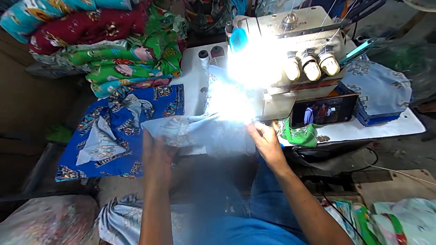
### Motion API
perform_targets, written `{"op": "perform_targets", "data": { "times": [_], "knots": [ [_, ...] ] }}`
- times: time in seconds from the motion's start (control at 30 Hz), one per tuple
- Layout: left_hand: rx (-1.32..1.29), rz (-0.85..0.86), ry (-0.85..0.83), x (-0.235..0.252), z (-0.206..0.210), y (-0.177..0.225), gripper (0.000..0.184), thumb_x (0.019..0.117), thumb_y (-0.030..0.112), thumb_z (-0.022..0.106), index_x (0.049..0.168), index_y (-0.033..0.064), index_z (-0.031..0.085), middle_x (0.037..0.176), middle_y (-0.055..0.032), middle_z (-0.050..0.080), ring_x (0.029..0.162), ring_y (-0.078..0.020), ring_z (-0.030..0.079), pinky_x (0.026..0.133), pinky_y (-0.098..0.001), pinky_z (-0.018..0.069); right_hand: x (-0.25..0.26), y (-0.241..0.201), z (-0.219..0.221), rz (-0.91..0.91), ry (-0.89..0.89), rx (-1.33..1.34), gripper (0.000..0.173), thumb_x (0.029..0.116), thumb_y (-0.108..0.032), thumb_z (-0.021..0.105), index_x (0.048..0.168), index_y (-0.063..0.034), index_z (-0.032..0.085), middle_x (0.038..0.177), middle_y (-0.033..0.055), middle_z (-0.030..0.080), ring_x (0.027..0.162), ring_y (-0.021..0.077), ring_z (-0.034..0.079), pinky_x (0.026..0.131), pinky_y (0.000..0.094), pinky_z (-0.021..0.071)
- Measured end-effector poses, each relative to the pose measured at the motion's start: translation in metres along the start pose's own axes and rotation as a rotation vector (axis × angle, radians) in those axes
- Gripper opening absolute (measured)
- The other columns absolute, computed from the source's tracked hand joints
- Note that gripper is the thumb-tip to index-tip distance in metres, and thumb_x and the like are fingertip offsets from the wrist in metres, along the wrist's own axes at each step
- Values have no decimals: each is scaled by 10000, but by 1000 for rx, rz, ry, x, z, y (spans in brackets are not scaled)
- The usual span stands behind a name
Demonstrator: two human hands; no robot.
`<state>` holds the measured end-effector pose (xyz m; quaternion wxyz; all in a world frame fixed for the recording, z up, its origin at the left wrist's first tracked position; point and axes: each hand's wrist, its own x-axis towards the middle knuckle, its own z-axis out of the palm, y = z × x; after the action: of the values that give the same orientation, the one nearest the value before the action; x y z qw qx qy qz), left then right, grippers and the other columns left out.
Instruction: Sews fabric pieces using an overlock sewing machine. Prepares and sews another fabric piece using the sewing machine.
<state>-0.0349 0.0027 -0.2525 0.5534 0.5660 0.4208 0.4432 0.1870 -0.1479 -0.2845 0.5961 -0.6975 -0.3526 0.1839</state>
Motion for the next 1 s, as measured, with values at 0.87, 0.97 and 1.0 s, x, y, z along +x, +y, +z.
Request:
{"op": "perform_targets", "data": {
  "times": [0.87,0.97,1.0],
  "knots": [
    [23,275,97,-7,-6,0,295,1011,139,575,1300,82,588,1071,84,694,925,-36,686,803,-240,589,-9,-13,-5,9,5,336,171,937,-58,714,1104,-21,726,952,42,727,826,73,681,755,239,577],
    [199,293,0,-26,0,8,480,891,118,709,1348,79,565,1104,69,696,781,26,672,584,-138,552,-20,0,-17,-3,20,224,125,949,-96,696,1047,-31,738,919,27,725,814,52,682,754,218,577],
    [216,303,-45,-29,1,14,512,880,117,725,1367,96,567,1132,68,696,740,35,662,525,-121,524,-24,4,-22,-14,26,199,112,951,-111,694,1016,-33,743,894,15,727,797,33,678,743,196,569]
  ]
}}
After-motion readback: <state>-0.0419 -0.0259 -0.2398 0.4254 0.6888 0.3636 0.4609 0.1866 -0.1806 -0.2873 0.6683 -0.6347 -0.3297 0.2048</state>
